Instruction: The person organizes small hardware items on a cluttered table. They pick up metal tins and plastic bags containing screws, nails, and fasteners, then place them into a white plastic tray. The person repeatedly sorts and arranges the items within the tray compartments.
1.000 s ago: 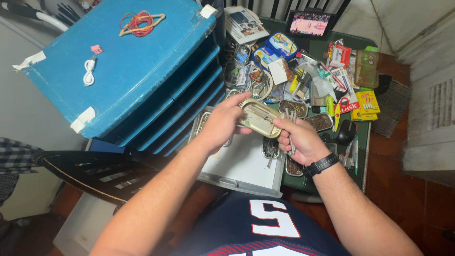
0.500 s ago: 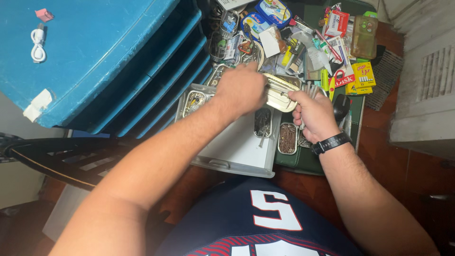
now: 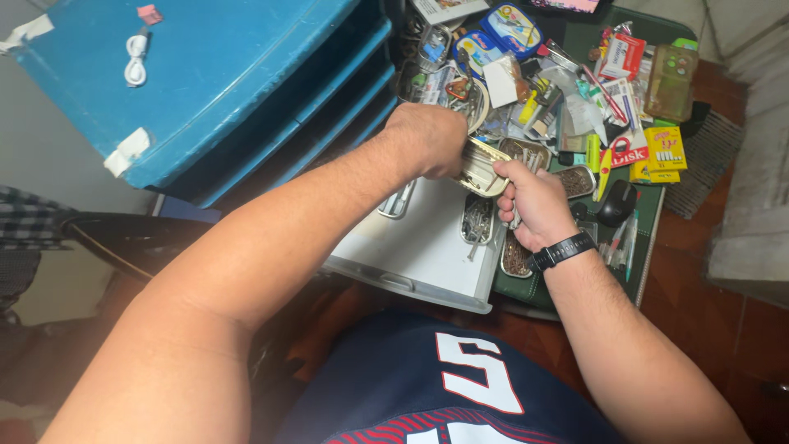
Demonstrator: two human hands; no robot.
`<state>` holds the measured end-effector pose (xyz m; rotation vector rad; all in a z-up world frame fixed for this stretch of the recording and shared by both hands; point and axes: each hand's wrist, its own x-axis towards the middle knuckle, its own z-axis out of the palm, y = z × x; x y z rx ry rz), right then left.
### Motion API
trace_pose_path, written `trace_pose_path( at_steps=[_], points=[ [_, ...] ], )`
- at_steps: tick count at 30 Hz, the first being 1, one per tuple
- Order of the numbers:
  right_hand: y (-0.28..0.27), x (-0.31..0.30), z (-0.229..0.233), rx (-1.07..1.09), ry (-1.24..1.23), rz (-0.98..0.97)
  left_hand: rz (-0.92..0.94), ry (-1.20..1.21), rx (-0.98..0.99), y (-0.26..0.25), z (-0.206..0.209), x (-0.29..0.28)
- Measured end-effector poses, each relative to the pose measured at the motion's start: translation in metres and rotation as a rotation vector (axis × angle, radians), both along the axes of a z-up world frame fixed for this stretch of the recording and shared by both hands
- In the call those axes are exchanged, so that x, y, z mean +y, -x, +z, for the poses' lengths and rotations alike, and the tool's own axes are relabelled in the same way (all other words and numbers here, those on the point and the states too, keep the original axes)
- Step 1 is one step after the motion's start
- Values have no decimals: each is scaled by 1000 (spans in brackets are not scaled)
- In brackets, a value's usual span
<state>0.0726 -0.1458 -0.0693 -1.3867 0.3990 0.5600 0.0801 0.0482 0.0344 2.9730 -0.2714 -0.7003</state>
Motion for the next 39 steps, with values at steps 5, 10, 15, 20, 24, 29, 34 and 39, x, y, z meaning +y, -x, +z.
trace_pose_path(
  at_steps=[5,10,15,20,24,29,34,39],
  points=[
    [-1,10,-2,-14,-26,51,8,-20,5,3,5,9],
    [4,19,-6,-2,-3,85,18,-88,115,6,5,11],
    [9,25,-8,-6,-3,97,70,-16,-5,13,-12,17],
    [12,24,-6,-4,25,70,37,181,-285,20,-29,22],
    [15,16,-2,-37,46,66,332,839,-242,20,-41,42],
    [14,6,10,-76,64,33,620,1484,8,26,-58,50],
    [13,-3,13,-96,75,38,694,1466,-70,37,-84,64],
    [15,-23,9,-61,62,-4,641,644,-321,61,-130,97]
  ],
)
